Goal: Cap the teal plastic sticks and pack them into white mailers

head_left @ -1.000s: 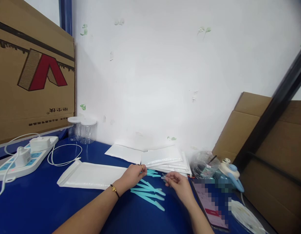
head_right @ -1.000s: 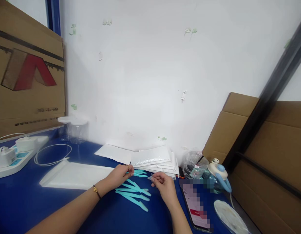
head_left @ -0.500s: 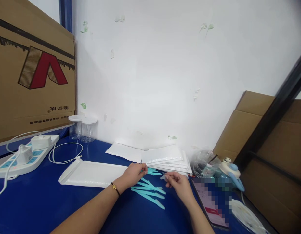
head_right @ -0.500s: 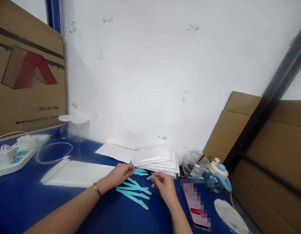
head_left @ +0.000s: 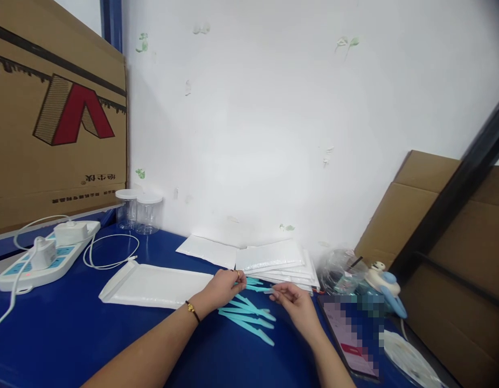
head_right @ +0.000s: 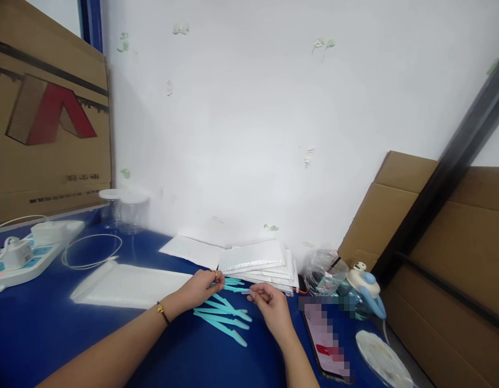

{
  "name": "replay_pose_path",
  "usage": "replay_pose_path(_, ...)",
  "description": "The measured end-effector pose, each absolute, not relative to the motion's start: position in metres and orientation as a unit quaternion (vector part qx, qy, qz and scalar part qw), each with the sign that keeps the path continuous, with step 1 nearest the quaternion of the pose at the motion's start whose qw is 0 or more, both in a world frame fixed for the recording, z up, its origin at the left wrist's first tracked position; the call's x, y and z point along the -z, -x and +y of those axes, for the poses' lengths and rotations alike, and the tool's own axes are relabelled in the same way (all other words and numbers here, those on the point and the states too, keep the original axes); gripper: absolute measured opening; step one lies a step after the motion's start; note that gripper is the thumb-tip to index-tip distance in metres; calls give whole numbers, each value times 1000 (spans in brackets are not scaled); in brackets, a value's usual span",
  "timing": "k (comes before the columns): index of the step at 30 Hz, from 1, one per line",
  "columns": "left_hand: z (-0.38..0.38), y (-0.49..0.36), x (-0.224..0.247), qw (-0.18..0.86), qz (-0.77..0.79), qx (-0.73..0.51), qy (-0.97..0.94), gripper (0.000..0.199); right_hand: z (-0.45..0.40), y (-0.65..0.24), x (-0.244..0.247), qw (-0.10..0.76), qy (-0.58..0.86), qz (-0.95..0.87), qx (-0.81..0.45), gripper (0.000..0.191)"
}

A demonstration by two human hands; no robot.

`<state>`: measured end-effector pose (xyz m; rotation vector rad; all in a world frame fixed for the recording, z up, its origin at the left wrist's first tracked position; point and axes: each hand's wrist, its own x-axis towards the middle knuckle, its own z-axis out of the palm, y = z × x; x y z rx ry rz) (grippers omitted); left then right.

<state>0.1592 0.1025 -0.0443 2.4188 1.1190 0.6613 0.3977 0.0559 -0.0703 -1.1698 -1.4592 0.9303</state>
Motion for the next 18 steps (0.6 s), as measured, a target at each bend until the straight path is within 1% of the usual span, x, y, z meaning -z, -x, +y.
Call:
replay_pose_path(3, 102, -162, 49, 223, 384, -241, -863, 16, 55, -395, 72, 486, 484, -610, -396, 38)
replay_pose_path(7, 103, -165, 52, 233, 382, -221, -866, 16, 51, -391, 70, 457, 486, -615, -421, 35)
replay_pose_path(10, 103, -162, 51, 233, 354, -175, -889, 14, 48, -394, 66, 394, 485, -644, -442, 32)
replay_pose_path(12, 103, -160, 51, 199, 349, -165, -901, 13, 48, -401, 65, 362, 500, -659, -430, 31)
replay_pose_path(14, 105, -158, 52, 148, 368, -175, -901, 11, 51, -412, 65, 363, 545, -661, -366, 28)
replay_pose_path(16, 107, -155, 54, 112, 391, -179, -896, 10, 55, -424, 66, 371, 602, -659, -255, 21)
replay_pose_path(18, 109, -154, 55, 99, 411, -173, -890, 11, 58, -434, 68, 360, 638, -664, -148, 14)
